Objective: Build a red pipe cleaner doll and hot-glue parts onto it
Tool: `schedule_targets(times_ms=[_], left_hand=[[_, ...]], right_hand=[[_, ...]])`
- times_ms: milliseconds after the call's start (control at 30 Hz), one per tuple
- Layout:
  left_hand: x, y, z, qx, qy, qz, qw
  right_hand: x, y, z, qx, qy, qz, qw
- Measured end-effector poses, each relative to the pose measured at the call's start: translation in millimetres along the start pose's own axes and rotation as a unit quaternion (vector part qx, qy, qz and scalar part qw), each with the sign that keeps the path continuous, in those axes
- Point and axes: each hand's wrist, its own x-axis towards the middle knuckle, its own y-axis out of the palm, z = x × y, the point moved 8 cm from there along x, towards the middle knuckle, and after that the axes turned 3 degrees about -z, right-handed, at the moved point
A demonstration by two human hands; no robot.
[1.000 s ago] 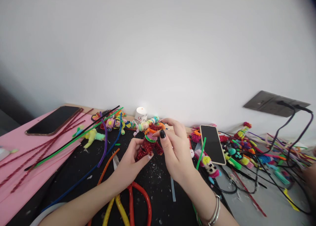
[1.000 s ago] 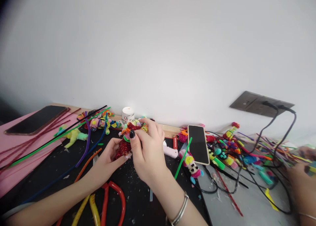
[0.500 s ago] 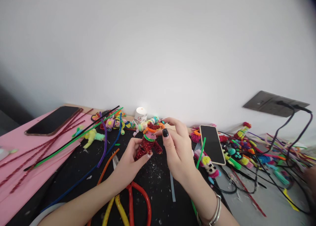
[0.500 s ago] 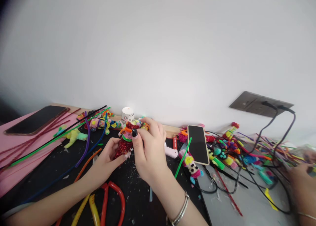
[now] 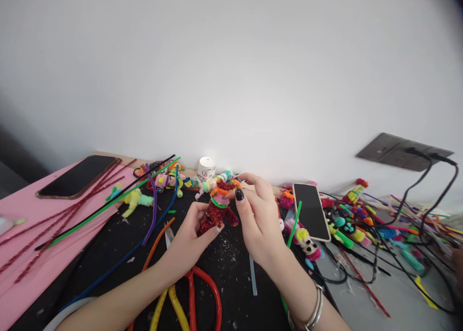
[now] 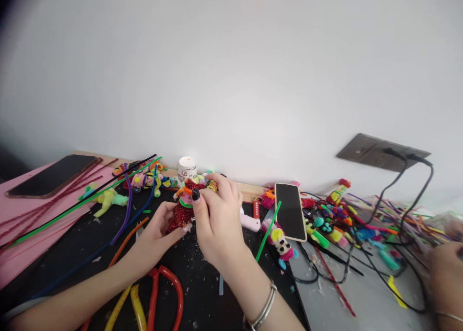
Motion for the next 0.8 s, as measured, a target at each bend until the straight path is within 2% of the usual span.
schedule_targets(times_ms=[233,367,433,533,667,800], left_hand=[[5,-7,1,-0.010,-0.009,-0.026,1.000],[11,-20,1,-0.024,-0.001,-0.083,0.996],[13,-29,1,-0.026,0.002,-0.120,0.992],[16,-37,2,-0.031,0.004,-0.152,0.988],[19,-38,4,-0.038,0.002,-0.149,0.988],[19,-36,5,-0.042,-0.011,-0.149,0.988]], right_hand=[[4,-11,6,0.037,-0.013,-0.033,0.999],[11,-23,-1,0.038,-0.004,-0.073,0.997],[15,-23,-12,0.013,0.018,-0.064,0.998],[17,-5,-30,-0.035,0.047,0.034,0.998],[5,32,-43,-0.115,0.028,0.175,0.977],[-9,59,-47,-0.233,-0.002,0.231,0.945]])
